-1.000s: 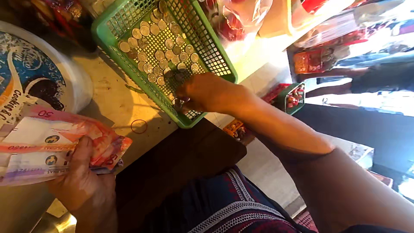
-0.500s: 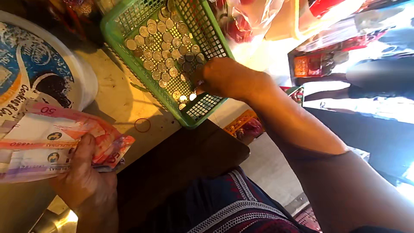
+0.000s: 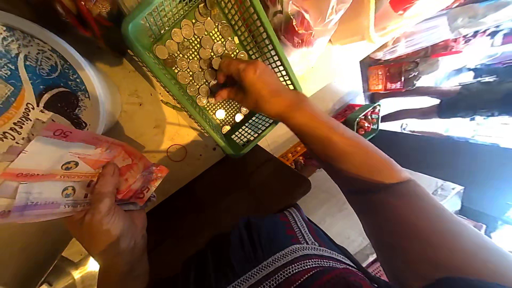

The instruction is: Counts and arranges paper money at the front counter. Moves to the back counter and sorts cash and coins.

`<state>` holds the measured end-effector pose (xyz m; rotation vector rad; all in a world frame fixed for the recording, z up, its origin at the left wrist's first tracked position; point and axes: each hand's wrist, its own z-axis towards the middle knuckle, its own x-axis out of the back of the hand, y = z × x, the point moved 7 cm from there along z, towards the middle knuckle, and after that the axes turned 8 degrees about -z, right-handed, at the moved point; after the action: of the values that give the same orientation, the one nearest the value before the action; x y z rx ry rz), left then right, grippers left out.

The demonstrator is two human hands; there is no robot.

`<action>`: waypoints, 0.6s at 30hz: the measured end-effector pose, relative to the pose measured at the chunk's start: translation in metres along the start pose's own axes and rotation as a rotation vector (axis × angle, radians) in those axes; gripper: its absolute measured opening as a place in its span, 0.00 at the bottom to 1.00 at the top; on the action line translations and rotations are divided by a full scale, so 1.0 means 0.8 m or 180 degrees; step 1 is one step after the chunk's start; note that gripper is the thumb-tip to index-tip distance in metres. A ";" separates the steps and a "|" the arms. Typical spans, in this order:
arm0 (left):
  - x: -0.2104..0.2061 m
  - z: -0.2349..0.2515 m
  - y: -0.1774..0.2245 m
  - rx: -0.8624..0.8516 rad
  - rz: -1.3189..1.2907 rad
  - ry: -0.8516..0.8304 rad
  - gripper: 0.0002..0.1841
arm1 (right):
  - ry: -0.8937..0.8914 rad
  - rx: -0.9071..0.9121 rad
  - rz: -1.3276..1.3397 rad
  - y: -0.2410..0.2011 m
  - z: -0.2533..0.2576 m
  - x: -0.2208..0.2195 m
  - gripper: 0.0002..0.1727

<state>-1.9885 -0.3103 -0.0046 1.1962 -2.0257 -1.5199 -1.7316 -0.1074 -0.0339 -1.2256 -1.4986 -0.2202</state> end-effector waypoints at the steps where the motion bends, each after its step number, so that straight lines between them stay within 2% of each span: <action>1: 0.001 0.000 0.001 0.0003 0.0004 -0.0007 0.14 | -0.0037 0.0009 0.0021 0.005 -0.002 0.010 0.15; 3: 0.004 0.001 0.001 0.0023 -0.0013 -0.0005 0.14 | -0.0451 0.0011 -0.0282 0.008 -0.013 0.018 0.10; 7: 0.000 -0.001 0.000 0.0067 0.0012 -0.0008 0.14 | -0.1530 -0.0319 -0.1263 0.005 -0.040 -0.021 0.15; 9: -0.002 -0.001 -0.002 0.0084 -0.0005 -0.0007 0.14 | -0.1453 -0.0223 -0.1016 -0.001 -0.034 -0.032 0.17; 11: -0.005 -0.003 -0.004 0.0129 -0.0006 0.0000 0.12 | -0.1151 -0.0168 -0.0424 -0.004 -0.022 -0.032 0.18; 14: -0.005 -0.004 -0.003 0.0137 -0.0032 0.0051 0.11 | -0.0424 -0.0275 -0.0163 -0.003 -0.003 -0.010 0.15; 16: -0.003 -0.004 -0.004 0.0146 0.0012 0.0107 0.12 | -0.0132 -0.0700 -0.0439 0.002 0.014 0.006 0.23; 18: -0.005 -0.004 -0.005 0.0161 -0.0022 0.0112 0.12 | -0.0298 -0.1109 -0.0889 0.001 0.029 0.013 0.33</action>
<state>-1.9825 -0.3094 -0.0062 1.2417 -2.0505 -1.4486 -1.7436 -0.0854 -0.0338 -1.3068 -1.7631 -0.6396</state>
